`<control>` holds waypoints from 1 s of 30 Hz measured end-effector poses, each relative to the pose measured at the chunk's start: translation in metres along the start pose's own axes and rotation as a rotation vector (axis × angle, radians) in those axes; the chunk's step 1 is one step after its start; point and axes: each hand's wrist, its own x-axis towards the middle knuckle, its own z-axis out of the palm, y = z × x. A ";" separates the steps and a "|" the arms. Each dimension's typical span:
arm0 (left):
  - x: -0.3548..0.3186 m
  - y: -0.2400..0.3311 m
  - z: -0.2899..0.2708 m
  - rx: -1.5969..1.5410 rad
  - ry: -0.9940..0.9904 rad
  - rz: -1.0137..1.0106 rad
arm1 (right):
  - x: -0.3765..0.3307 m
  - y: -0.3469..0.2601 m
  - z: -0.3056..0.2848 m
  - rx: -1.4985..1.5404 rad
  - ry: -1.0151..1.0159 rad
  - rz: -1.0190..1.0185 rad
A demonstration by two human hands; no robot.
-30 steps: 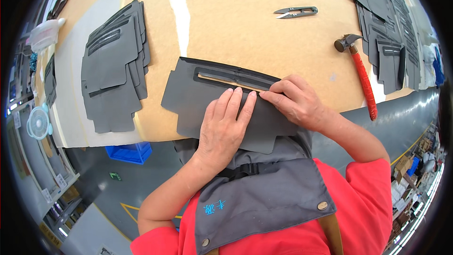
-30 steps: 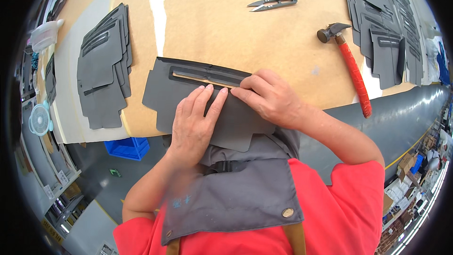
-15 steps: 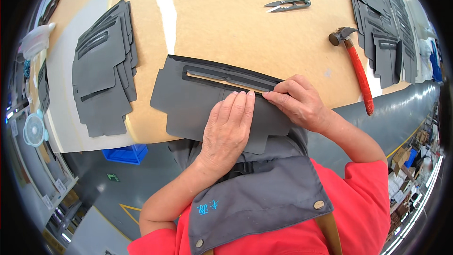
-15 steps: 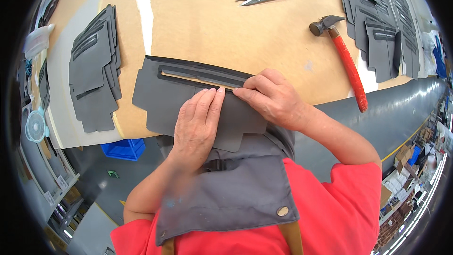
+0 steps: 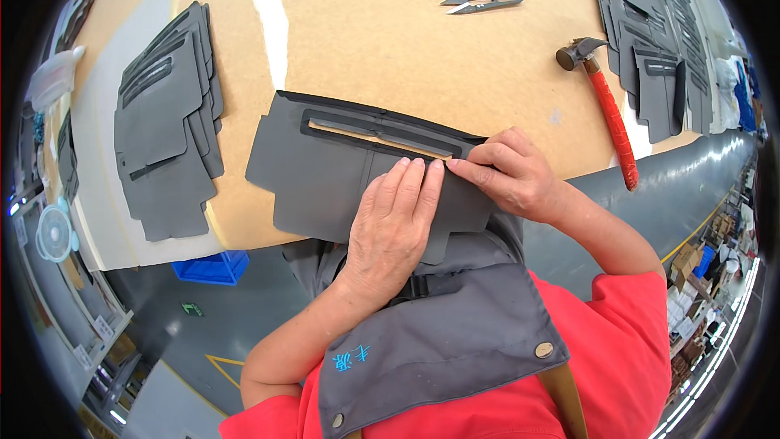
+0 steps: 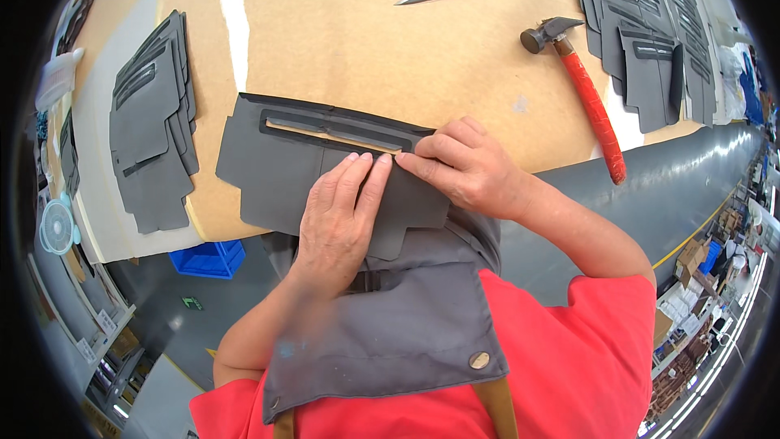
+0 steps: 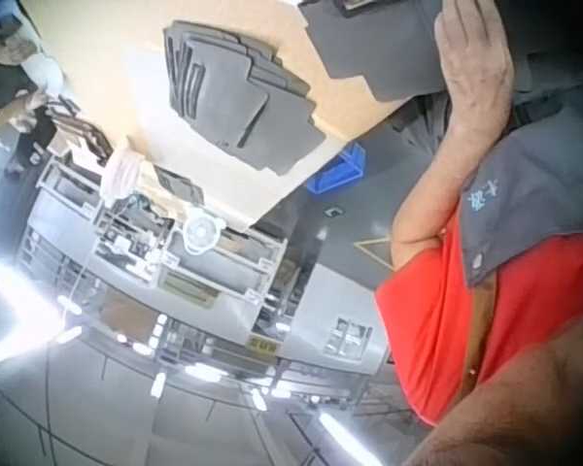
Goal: Fitting a reinforcement strip into a leather pocket piece and tapping it with a hammer to secure it.
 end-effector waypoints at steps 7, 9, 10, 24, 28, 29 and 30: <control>-0.001 0.001 0.001 0.034 -0.015 0.022 | -0.004 0.002 -0.004 -0.003 -0.031 -0.031; -0.001 0.000 0.001 0.008 -0.022 0.026 | -0.004 0.002 -0.005 -0.024 -0.046 -0.046; -0.001 0.000 0.001 0.007 -0.022 0.029 | -0.006 0.003 -0.004 -0.010 -0.039 -0.052; 0.007 -0.063 -0.033 -0.171 -0.055 0.193 | 0.029 0.006 -0.009 -0.025 0.063 0.045; -0.008 -0.067 -0.035 -0.195 0.053 -0.021 | 0.050 0.041 -0.006 -0.219 0.155 0.136; -0.010 -0.061 -0.030 -0.148 0.102 -0.148 | 0.054 0.053 -0.006 -0.294 0.167 0.184; -0.012 -0.058 -0.025 -0.103 0.151 -0.274 | 0.055 0.060 -0.007 -0.371 0.179 0.233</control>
